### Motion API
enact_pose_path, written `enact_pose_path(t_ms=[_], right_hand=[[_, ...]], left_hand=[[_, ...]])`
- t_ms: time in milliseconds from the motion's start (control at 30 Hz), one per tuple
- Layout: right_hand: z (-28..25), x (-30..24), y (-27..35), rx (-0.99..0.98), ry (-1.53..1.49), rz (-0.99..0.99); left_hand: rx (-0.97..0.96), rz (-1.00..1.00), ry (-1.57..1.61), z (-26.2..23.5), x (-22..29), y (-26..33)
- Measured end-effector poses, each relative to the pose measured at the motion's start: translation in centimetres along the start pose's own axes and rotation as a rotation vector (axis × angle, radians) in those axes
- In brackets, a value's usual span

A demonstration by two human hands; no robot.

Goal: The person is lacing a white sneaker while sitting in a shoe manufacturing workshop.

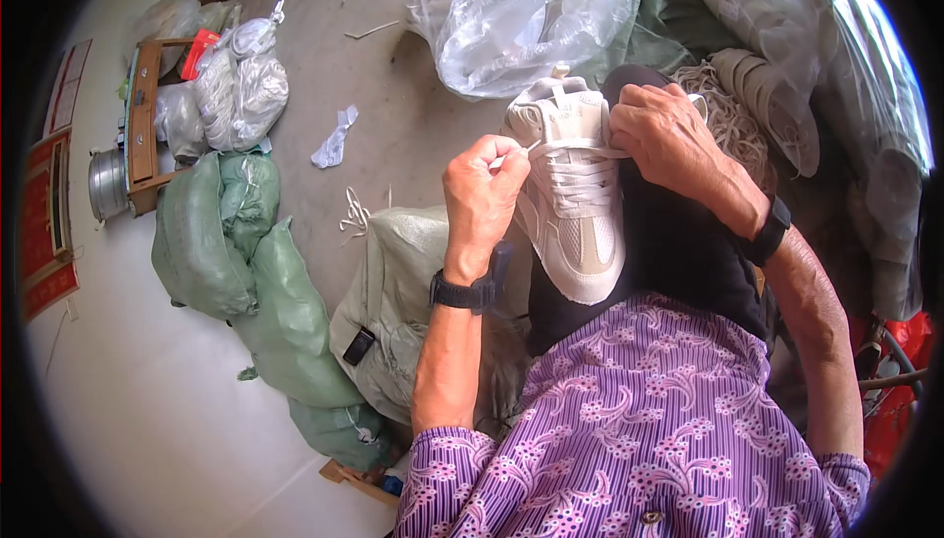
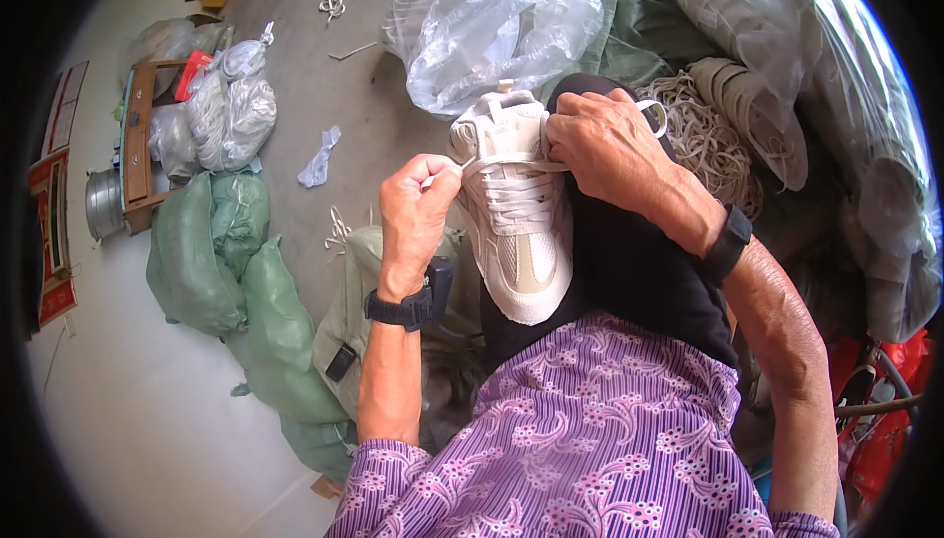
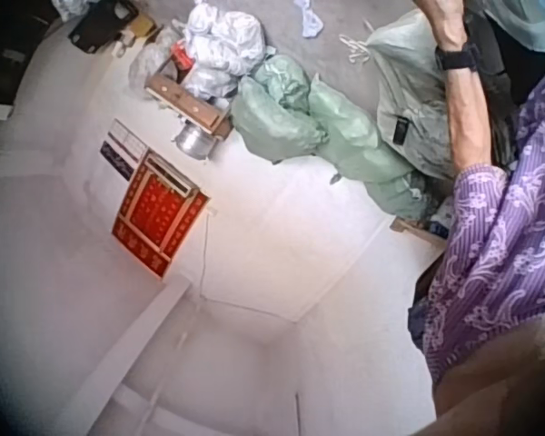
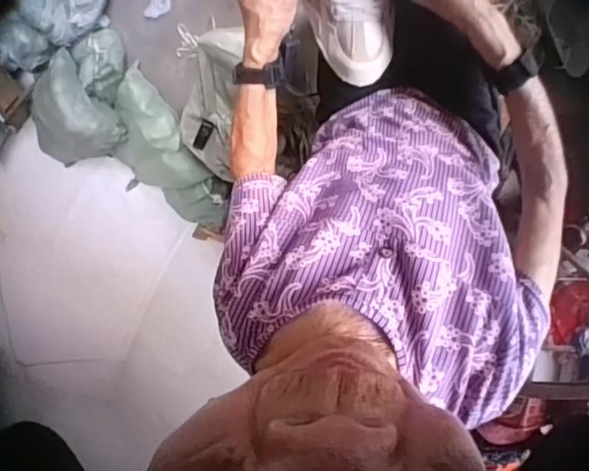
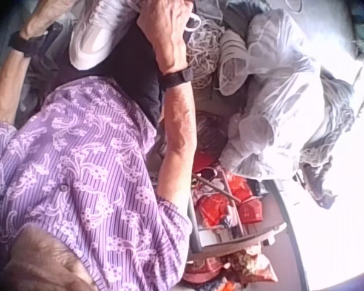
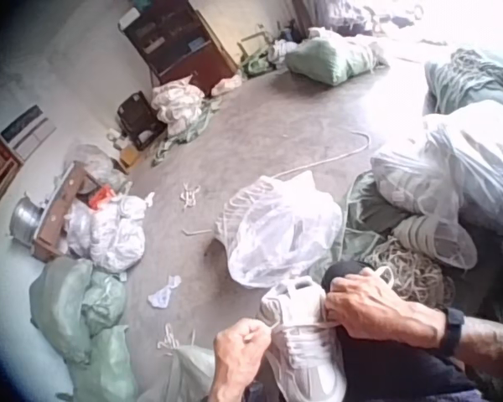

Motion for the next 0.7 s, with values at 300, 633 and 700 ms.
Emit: enact_pose_path(t_ms=[300, 633, 700], right_hand=[[-0.2, -0.2, 0.1, 0.022, 0.047, -0.010], [-0.5, -0.3, 0.2, 0.000, 0.072, -0.025], [-0.4, -0.4, 0.1, -0.016, 0.070, -0.027]], left_hand=[[0.042, 0.168, -0.176, 1.4, 1.5, -1.6], [0.040, 0.076, -0.031, 2.2, -0.7, -1.5], [0.077, 0.118, -0.033, 2.3, -0.7, -1.2]])
Point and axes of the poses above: each hand's wrist, its own y-axis away from the middle knuckle, its own z-axis out of the palm, x = y × z, the point moved 3 cm from there along -y, towards the middle knuckle, and after that the axes turned 7 degrees about -z, right-handed, at the moved point
